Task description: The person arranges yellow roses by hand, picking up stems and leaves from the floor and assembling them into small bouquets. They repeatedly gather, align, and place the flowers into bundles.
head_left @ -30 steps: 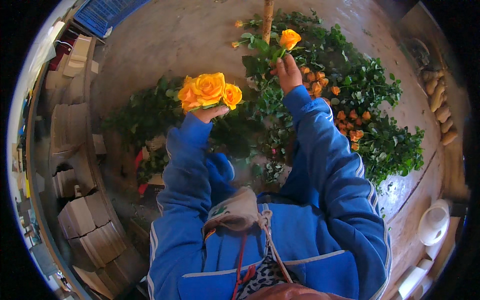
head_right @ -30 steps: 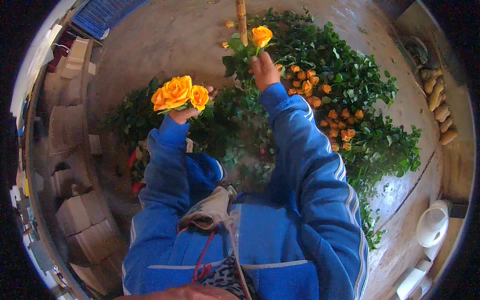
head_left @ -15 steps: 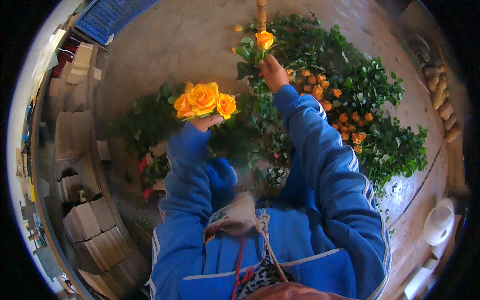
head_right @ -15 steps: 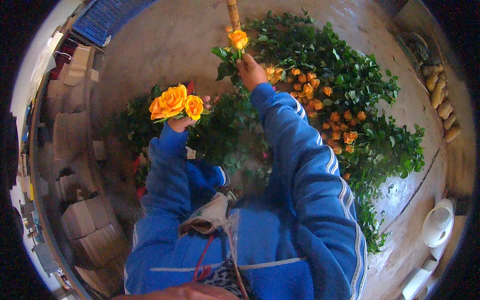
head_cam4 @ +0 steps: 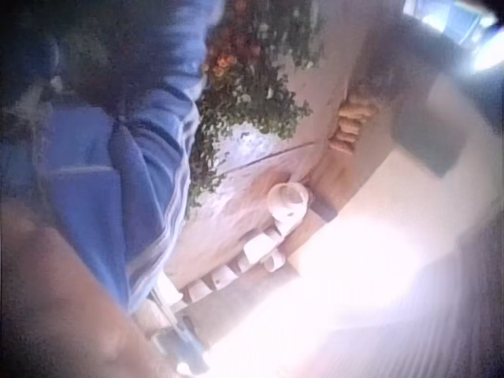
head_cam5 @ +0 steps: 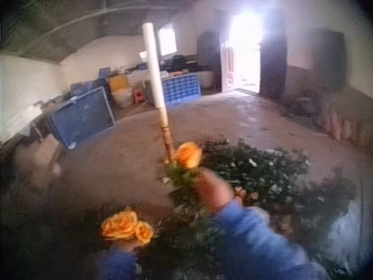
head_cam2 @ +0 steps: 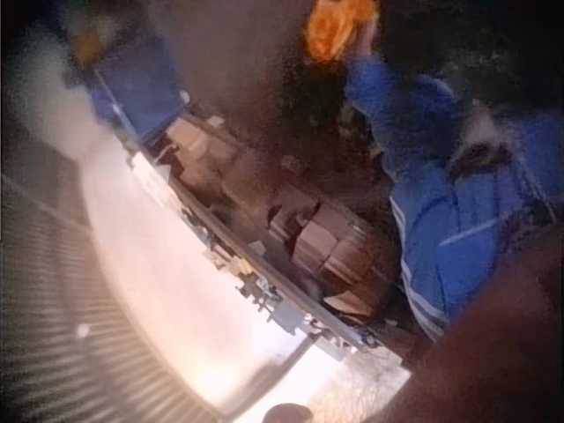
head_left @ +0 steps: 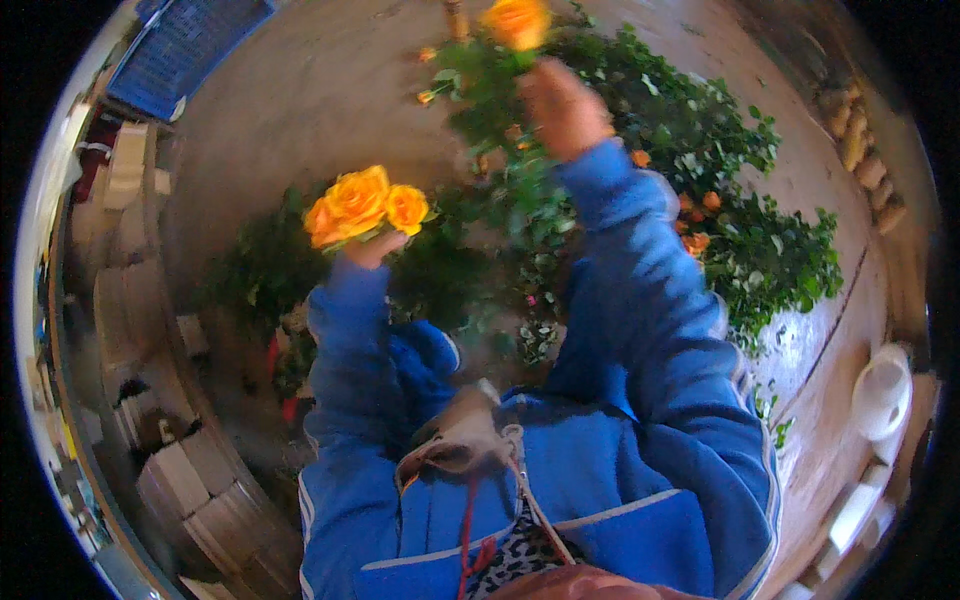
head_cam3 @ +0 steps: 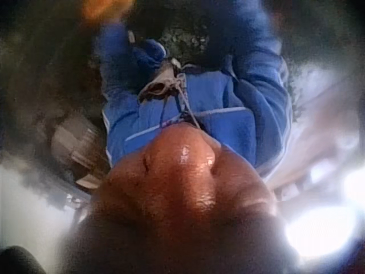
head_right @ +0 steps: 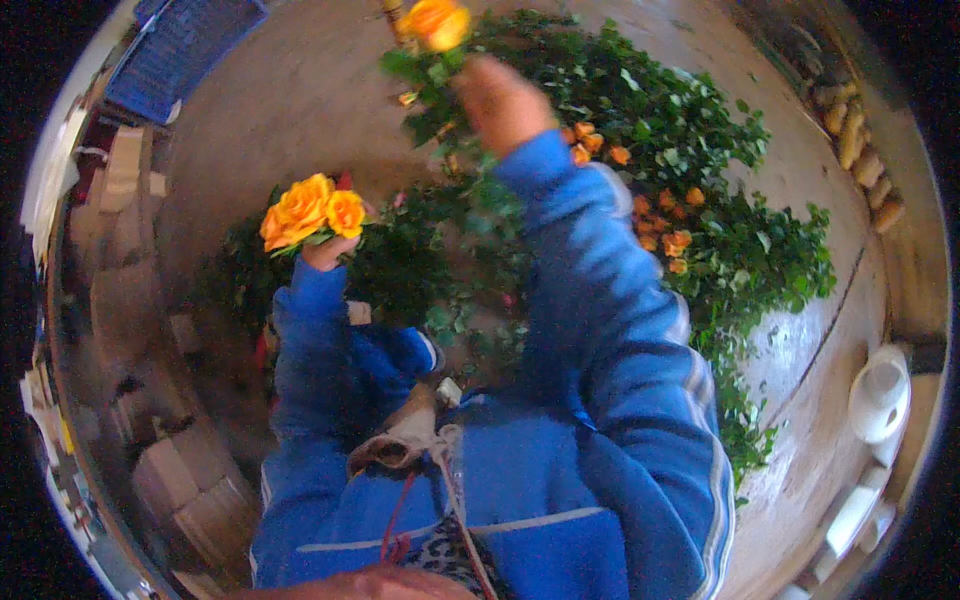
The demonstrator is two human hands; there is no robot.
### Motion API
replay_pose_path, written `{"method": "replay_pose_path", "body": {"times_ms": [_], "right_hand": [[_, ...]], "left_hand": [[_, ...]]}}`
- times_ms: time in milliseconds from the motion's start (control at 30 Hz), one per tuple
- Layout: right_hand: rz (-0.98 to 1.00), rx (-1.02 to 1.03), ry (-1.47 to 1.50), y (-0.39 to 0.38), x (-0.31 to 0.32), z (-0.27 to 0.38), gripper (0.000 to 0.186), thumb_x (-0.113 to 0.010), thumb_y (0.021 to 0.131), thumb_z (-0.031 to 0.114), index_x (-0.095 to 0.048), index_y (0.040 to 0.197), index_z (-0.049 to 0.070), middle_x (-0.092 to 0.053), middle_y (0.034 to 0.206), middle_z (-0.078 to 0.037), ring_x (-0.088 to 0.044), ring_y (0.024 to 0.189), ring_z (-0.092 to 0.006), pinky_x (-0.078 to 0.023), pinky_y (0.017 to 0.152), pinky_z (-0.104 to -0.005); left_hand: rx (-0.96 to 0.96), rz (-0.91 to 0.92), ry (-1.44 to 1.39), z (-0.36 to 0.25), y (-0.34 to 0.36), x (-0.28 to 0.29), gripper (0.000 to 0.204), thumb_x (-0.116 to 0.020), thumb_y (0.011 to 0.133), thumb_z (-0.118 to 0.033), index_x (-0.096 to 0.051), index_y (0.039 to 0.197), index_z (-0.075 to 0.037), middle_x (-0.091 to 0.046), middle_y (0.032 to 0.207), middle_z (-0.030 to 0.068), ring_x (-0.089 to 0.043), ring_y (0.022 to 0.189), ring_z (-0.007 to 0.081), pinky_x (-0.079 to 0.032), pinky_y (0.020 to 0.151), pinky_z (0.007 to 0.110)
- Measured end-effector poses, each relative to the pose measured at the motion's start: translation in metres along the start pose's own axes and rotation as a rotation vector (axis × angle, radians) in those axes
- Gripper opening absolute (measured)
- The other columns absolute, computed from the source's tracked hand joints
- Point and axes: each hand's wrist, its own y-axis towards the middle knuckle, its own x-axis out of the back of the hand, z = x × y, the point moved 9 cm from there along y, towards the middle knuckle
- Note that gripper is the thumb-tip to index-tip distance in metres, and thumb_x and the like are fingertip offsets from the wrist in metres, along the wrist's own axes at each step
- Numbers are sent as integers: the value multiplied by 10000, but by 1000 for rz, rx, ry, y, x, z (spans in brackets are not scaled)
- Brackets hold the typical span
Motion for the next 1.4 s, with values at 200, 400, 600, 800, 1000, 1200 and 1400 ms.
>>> {"method": "replay_pose_path", "body": {"times_ms": [200,400,600,800,1000,1200,1400], "right_hand": [[37,112,-517,42,117,-15,253,-542,836,242,-538,1045,99,-585,894,-116,-592,783,-301,-483,632,-375],[570,-454,113,-44,29,-39,297,-580,823,220,-538,1073,65,-596,922,-94,-593,807,-216,-490,699,-333],[600,-588,1133,-104,-38,73,205,-529,859,119,-539,1053,54,-584,895,-24,-555,804,-91,-472,674,-231],[498,-685,1093,-102,-33,75,221,-526,862,143,-508,1075,91,-568,822,12,-548,669,-59,-422,559,-170],[557,-675,1092,-109,-38,77,255,-494,874,115,-512,1127,86,-569,825,10,-547,664,-52,-429,577,-170],[587,-602,1166,-108,-45,87,281,-501,873,143,-506,1150,102,-560,775,-10,-533,648,-65,-435,547,-190],[380,-419,963,-94,-18,93,265,-469,860,88,-492,1124,78,-552,776,-10,-527,665,-77,-447,585,-215]], "left_hand": [[-193,-162,62,4,1,11,610,-681,715,-324,-403,1228,-144,-472,1191,105,-508,1013,268,-336,955,370],[-92,23,294,63,18,-4,541,-501,770,-528,-460,1111,-110,-558,977,162,-548,893,286,-432,812,372],[18,-149,107,81,16,13,486,-532,805,-438,-442,1148,-107,-533,1050,113,-505,985,231,-422,870,344],[-1,17,93,8,16,-42,461,-661,761,-280,-491,1160,-124,-530,1123,40,-493,1037,171,-373,941,332],[76,-35,65,-18,27,-59,512,-723,707,-247,-483,1139,-110,-501,1130,36,-470,1053,171,-385,910,312],[11,-266,-8,-14,15,-29,475,-698,729,-281,-494,1118,-97,-512,1099,43,-497,998,168,-425,840,312],[110,-116,89,1,31,-27,513,-733,689,-193,-491,1127,-78,-524,1113,62,-508,1020,190,-412,896,331]]}}
